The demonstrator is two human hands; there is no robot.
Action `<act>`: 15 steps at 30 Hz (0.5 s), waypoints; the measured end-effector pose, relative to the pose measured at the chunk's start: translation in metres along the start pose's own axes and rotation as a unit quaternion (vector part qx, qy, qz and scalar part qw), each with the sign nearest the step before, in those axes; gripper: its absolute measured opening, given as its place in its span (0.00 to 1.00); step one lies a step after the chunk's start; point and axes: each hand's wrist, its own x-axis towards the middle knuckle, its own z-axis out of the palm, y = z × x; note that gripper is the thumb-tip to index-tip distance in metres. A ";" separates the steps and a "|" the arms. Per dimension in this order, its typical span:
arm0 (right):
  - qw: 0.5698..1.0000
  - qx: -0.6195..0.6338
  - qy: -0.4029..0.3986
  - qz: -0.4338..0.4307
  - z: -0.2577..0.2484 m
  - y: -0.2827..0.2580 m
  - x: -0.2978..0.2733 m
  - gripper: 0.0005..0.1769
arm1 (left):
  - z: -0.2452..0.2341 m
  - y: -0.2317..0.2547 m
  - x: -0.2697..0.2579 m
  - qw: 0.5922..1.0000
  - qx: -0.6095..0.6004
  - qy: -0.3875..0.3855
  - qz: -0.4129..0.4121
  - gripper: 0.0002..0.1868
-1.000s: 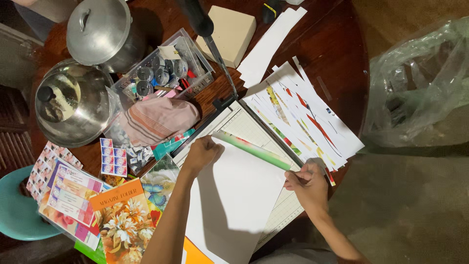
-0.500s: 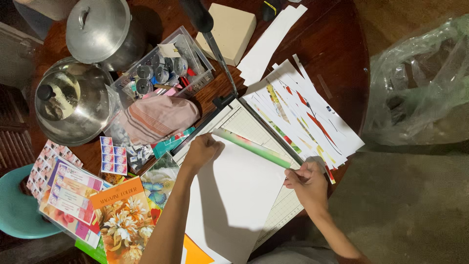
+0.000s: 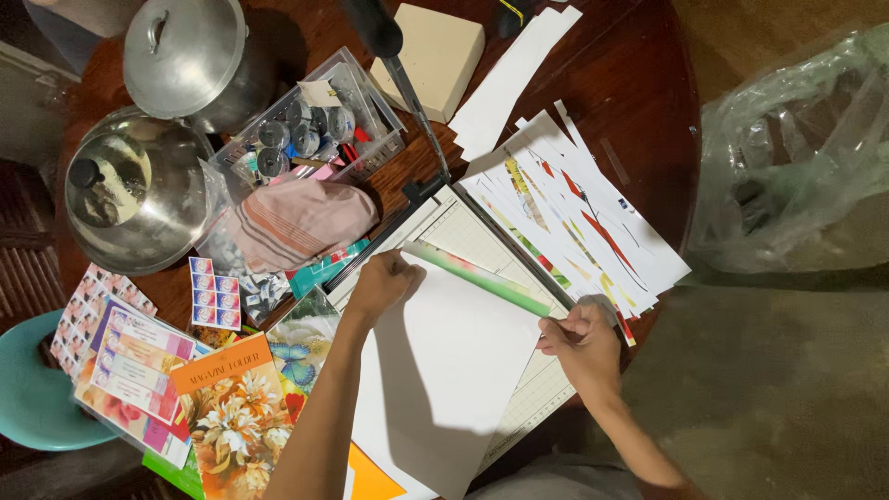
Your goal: The person assembles magazine folders by inserting printed covers into plastic sleeves, sealing the edges, and trimming excess material. They use a paper cutter to trim the covers and a laminating machine to seal the edges. The person handles multiple covers and sleeves, stacking the finished folders on the table.
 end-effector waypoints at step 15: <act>1.000 0.007 0.013 -0.005 0.001 0.003 0.000 0.16 | 0.002 0.003 0.000 1.000 0.005 0.012 -0.002 0.14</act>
